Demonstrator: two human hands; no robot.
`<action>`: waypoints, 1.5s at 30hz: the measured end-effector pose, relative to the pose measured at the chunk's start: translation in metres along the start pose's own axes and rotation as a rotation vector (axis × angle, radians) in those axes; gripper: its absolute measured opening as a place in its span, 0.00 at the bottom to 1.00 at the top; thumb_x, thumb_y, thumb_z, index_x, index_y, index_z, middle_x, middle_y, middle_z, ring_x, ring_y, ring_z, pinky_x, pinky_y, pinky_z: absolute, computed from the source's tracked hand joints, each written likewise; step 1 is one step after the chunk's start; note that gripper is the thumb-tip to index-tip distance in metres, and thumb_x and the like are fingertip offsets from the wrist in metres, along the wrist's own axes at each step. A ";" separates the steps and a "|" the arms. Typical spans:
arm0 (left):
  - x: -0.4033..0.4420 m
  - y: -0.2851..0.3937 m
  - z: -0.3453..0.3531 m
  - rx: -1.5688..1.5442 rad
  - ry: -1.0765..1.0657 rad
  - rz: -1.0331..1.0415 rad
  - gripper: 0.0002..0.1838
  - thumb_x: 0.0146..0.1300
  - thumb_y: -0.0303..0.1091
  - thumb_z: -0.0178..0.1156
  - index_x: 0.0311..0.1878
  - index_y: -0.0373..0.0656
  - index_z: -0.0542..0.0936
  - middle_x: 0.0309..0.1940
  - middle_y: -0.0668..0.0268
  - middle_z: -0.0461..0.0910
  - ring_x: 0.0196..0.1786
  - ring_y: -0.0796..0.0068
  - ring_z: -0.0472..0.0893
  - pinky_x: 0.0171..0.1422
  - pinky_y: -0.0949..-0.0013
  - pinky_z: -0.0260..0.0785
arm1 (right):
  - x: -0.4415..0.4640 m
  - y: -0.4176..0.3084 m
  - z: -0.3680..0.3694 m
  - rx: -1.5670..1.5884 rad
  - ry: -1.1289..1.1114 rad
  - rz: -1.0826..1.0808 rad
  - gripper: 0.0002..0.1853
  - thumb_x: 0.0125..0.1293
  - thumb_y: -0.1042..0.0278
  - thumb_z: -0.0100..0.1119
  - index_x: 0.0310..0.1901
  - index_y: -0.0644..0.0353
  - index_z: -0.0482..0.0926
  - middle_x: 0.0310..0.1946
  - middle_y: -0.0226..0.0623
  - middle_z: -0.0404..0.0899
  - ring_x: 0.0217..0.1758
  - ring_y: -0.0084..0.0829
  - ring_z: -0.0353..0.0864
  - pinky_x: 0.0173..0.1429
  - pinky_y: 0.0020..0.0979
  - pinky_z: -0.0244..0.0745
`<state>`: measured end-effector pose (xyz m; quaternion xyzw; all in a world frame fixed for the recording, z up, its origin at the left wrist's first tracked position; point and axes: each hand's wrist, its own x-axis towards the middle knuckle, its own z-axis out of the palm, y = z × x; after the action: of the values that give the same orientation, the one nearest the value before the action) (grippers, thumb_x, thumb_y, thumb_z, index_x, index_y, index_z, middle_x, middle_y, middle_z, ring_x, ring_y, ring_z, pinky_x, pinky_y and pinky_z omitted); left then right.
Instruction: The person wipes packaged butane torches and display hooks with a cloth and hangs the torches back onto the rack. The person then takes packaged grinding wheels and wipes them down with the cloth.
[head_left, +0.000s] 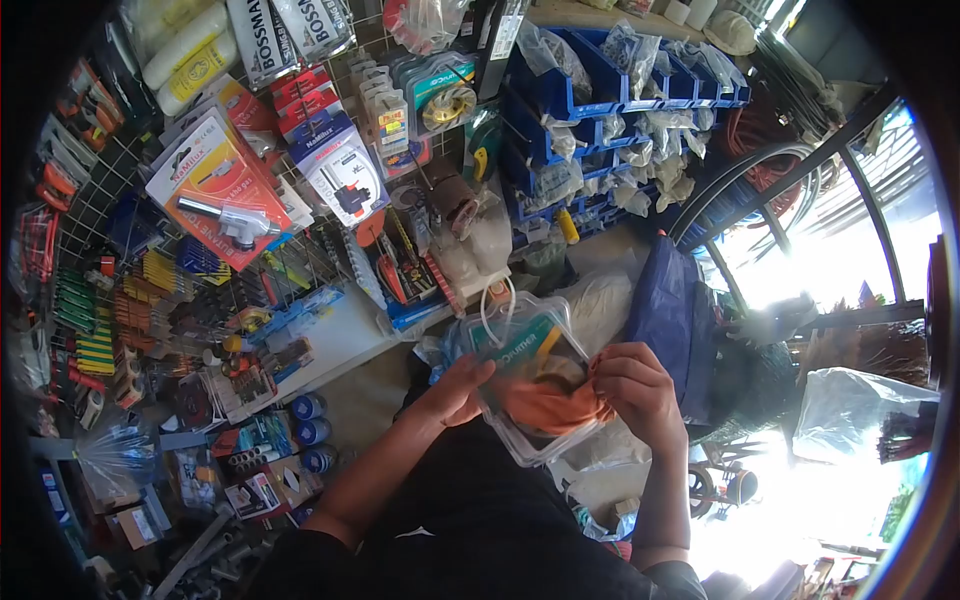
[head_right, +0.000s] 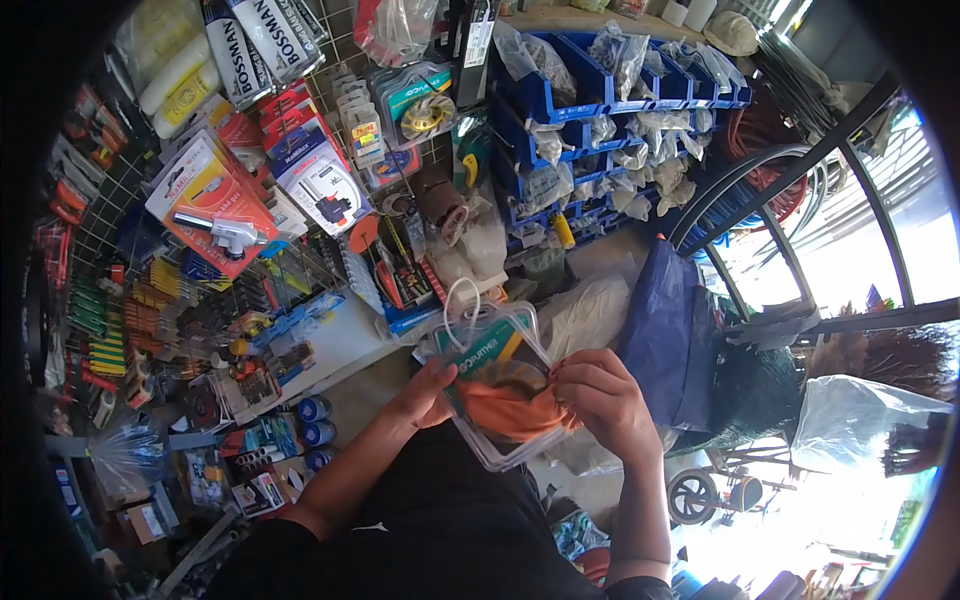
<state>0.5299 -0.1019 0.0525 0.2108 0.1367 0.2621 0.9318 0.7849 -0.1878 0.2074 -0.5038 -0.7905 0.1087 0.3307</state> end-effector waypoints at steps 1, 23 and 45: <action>0.000 -0.001 0.002 0.000 0.001 -0.002 0.31 0.71 0.44 0.61 0.70 0.39 0.63 0.60 0.57 0.76 0.59 0.63 0.80 0.63 0.55 0.76 | 0.003 0.002 0.000 0.049 0.001 -0.005 0.14 0.43 0.77 0.68 0.35 0.60 0.82 0.40 0.31 0.82 0.50 0.38 0.80 0.53 0.36 0.79; 0.008 -0.013 0.033 0.019 -0.097 -0.171 0.34 0.70 0.46 0.61 0.70 0.36 0.63 0.63 0.57 0.73 0.64 0.63 0.77 0.64 0.60 0.75 | 0.022 0.009 0.017 0.574 0.375 0.409 0.13 0.56 0.82 0.58 0.44 0.63 0.82 0.41 0.39 0.77 0.46 0.34 0.79 0.50 0.34 0.76; 0.015 0.013 0.013 -0.081 0.108 -0.171 0.41 0.72 0.64 0.46 0.71 0.35 0.63 0.65 0.50 0.72 0.66 0.55 0.75 0.68 0.51 0.70 | -0.059 -0.028 -0.001 -0.015 -0.120 0.194 0.24 0.55 0.62 0.71 0.55 0.49 0.83 0.39 0.28 0.79 0.35 0.31 0.84 0.35 0.33 0.79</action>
<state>0.5409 -0.0879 0.0673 0.1460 0.1935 0.1980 0.9498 0.7812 -0.2529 0.1980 -0.5729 -0.7574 0.1641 0.2669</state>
